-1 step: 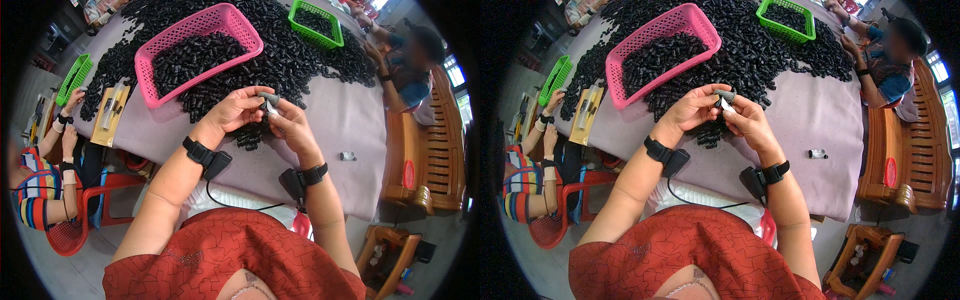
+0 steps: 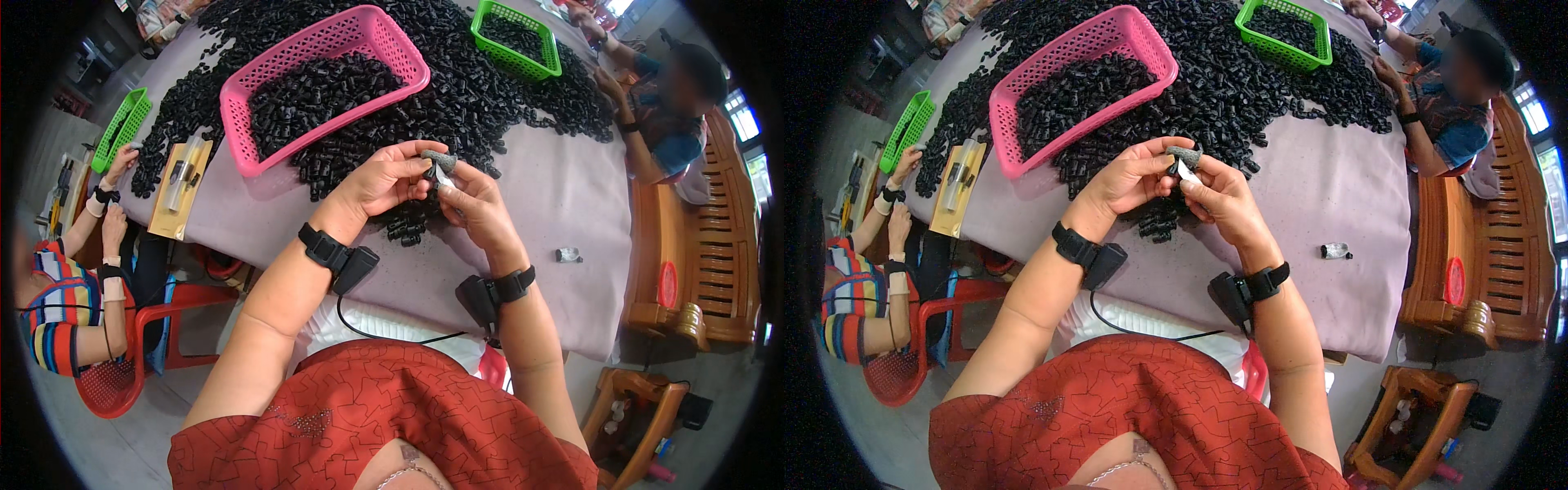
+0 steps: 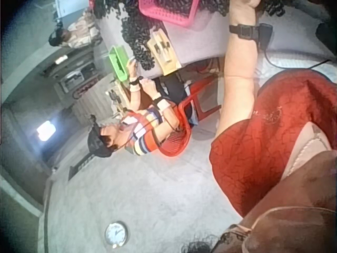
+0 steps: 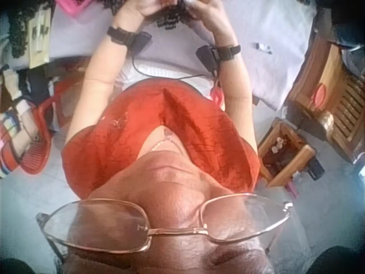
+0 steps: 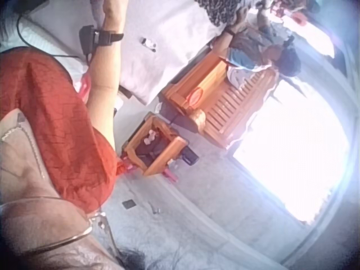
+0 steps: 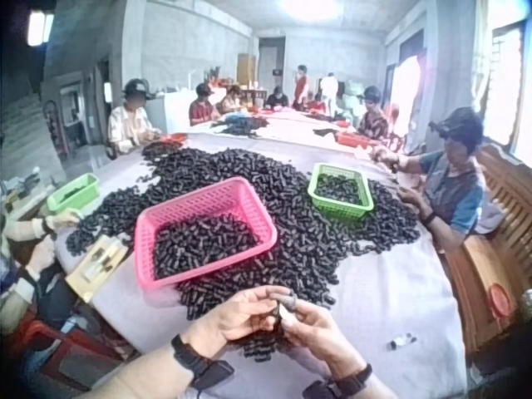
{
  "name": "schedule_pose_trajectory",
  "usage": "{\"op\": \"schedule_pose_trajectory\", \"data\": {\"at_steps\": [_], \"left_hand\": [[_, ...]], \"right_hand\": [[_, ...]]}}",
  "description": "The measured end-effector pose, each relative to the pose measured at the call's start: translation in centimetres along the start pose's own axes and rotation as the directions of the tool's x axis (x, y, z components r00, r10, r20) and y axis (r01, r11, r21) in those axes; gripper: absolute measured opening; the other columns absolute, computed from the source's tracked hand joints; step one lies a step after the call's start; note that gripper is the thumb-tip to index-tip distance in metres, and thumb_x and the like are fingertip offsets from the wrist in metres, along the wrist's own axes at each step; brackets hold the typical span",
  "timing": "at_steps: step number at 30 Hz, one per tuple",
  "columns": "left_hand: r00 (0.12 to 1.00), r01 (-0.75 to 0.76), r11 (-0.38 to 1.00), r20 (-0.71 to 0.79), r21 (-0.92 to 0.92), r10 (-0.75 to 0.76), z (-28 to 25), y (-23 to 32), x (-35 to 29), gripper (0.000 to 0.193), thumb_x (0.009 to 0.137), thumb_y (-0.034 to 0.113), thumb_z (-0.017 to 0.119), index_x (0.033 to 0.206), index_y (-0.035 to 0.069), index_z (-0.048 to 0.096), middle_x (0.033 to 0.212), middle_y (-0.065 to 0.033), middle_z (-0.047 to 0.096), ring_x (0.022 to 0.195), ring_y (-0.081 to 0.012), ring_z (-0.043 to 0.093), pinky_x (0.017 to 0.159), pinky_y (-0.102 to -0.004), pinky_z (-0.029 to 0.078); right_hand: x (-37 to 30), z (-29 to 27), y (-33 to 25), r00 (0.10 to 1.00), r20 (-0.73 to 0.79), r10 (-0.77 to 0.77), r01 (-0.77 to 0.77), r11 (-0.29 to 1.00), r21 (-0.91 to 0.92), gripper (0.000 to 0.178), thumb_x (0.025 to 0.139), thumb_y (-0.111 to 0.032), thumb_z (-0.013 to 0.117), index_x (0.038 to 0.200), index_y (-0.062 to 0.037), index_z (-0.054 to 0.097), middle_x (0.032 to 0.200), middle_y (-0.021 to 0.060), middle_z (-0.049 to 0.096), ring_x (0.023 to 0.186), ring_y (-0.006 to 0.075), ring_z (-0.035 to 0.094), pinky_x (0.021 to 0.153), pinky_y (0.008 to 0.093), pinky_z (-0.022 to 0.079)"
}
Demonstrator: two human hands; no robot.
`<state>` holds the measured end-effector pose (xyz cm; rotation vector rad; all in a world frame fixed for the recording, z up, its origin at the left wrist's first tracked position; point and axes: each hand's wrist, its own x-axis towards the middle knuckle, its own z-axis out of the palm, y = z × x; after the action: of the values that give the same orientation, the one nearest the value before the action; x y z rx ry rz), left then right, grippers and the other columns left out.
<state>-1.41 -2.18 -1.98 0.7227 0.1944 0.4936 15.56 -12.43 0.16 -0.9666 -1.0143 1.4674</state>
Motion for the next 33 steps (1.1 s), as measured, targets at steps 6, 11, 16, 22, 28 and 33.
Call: {"op": "schedule_pose_trajectory", "data": {"at_steps": [6,11,16,22,28,33], "left_hand": [[1.000,-0.023,1.000,-0.013,-0.015,0.022,0.1,0.0,0.1,0.040,0.094,0.010,0.060,0.132,0.002,0.050,0.098,-0.0036,0.065,0.070,-0.0071,0.063,0.063,-0.0196,0.055],[1.000,-0.021,1.000,0.017,-0.002,0.021,0.1,0.1,0.1,0.041,0.094,0.010,0.060,0.133,0.002,0.050,0.099,-0.0036,0.065,0.070,-0.0064,0.063,0.062,-0.0197,0.055],[1.000,-0.015,1.000,-0.001,0.013,0.015,0.2,0.2,-0.1,0.040,0.094,0.009,0.059,0.133,0.001,0.049,0.098,-0.0038,0.065,0.070,-0.0062,0.063,0.062,-0.0190,0.055],[1.000,-0.005,0.999,0.024,-0.039,0.005,0.3,0.1,-0.1,0.041,0.095,0.009,0.059,0.133,0.000,0.049,0.100,-0.0046,0.065,0.069,-0.0066,0.063,0.061,-0.0193,0.055],[0.999,-0.010,0.999,0.033,-0.031,0.011,0.0,-0.3,0.0,0.043,0.095,0.011,0.059,0.135,0.000,0.047,0.100,-0.0053,0.065,0.069,-0.0065,0.061,0.060,-0.0204,0.054],[0.999,-0.005,0.999,0.034,-0.046,0.006,0.0,-0.3,0.1,0.043,0.095,0.012,0.059,0.135,0.001,0.047,0.097,-0.0038,0.064,0.068,-0.0058,0.061,0.061,-0.0201,0.053]], "right_hand": [[-0.3,0.2,-0.3,0.998,0.067,-0.015,0.013,0.999,0.038,0.041,0.090,-0.007,0.063,0.128,-0.0033,0.051,0.080,-0.0031,0.059,0.057,0.0018,0.044,0.046,0.0167,0.029],[-0.2,-0.1,-0.2,0.998,0.055,-0.003,0.003,1.000,0.010,0.043,0.089,-0.007,0.064,0.129,-0.0031,0.050,0.075,-0.0036,0.056,0.056,0.0026,0.044,0.046,0.0170,0.029],[-0.1,0.2,-0.3,0.999,0.041,0.001,-0.002,0.999,0.037,0.043,0.089,-0.007,0.064,0.129,-0.0025,0.049,0.073,-0.0032,0.055,0.055,0.0032,0.044,0.046,0.0173,0.029],[-0.2,0.1,0.0,0.998,0.068,-0.018,0.015,0.999,0.038,0.043,0.089,-0.007,0.064,0.129,-0.0025,0.050,0.074,-0.0034,0.055,0.055,0.0032,0.044,0.046,0.0175,0.030],[-0.1,0.2,-0.1,0.999,0.032,-0.002,-0.001,0.998,0.070,0.042,0.090,-0.006,0.063,0.130,-0.0018,0.050,0.079,-0.0019,0.058,0.056,0.0033,0.046,0.046,0.0175,0.032],[-0.1,-0.3,0.2,0.997,0.080,-0.020,0.015,0.998,0.062,0.046,0.089,-0.007,0.064,0.132,-0.0024,0.048,0.082,-0.0013,0.061,0.057,0.0033,0.046,0.046,0.0170,0.032]]}}
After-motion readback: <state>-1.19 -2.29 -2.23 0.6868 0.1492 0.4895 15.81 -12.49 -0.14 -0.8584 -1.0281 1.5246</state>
